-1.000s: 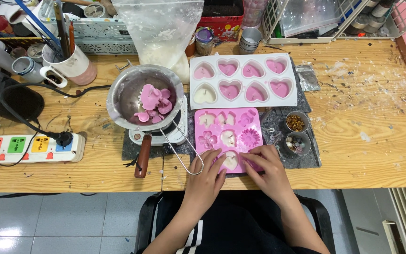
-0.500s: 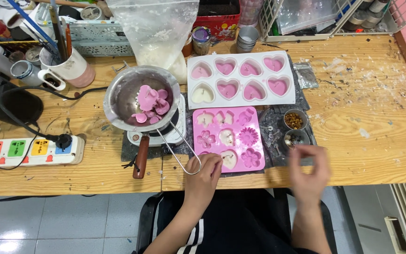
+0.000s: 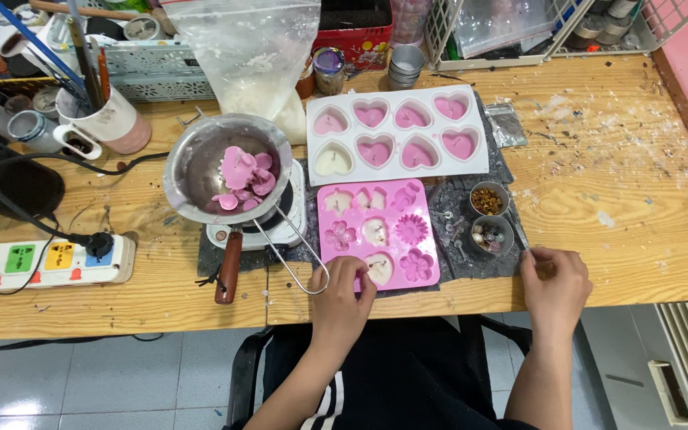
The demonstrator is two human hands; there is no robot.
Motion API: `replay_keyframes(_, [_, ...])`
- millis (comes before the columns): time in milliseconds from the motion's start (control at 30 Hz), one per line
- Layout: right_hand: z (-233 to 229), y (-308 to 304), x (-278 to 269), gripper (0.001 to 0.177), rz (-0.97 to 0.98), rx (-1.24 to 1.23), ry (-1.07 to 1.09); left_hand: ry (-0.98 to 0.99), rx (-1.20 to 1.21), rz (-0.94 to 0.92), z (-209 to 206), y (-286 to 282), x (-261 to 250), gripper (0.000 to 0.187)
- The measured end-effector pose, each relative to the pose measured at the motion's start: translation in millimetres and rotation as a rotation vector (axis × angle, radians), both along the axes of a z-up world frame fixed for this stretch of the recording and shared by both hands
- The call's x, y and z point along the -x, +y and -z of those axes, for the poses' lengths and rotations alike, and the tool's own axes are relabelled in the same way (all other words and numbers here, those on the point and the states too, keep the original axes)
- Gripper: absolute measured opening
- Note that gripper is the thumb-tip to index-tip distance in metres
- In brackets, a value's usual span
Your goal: The person is decorating candle wax within silicone molds using small floral elements and managing melted wax in a pot.
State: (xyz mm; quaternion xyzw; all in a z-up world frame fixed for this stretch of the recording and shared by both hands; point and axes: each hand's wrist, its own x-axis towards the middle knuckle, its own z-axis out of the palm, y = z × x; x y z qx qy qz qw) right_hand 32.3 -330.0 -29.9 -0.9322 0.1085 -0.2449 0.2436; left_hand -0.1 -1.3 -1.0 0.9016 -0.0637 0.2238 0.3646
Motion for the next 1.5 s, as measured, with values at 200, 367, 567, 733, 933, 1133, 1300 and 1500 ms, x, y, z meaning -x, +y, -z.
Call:
replay_keyframes(200, [-31, 6, 3, 0.010, -0.045, -0.144, -0.168, -0.028, -0.039, 0.019, -1, -2, 3, 0.022])
replay_keyframes(367, [-39, 13, -24, 0.011, -0.167, -0.203, -0.197, -0.024, -0.069, 0.059, 5, 1, 6, 0.022])
replay_keyframes(567, [-28, 8, -31, 0.008, -0.133, -0.136, -0.085, -0.022, -0.097, 0.090, 4, 7, 10, 0.023])
replay_keyframes(733, [-21, 18, -10, 0.006, -0.328, -0.658, -0.458, -0.031, -0.115, 0.092, 6, 6, 11, 0.022])
replay_keyframes(933, [-12, 93, 10, 0.014, -0.853, -0.767, -0.281, -0.021, -0.095, 0.108, 7, 9, 11, 0.023])
replay_keyframes(1133, [3, 130, 13, 0.021, -0.883, -0.481, -0.199, -0.084, -0.050, 0.120, 5, 12, 10, 0.026])
replay_keyframes(1300, [-2, 147, 14, 0.016, -0.701, -0.646, 0.000, -0.079, 0.065, 0.064, 6, 11, 9, 0.020])
replay_keyframes(1500, [11, 149, 13, 0.013, -0.630, -0.894, 0.080, -0.055, 0.152, 0.051, 10, 11, 8, 0.014])
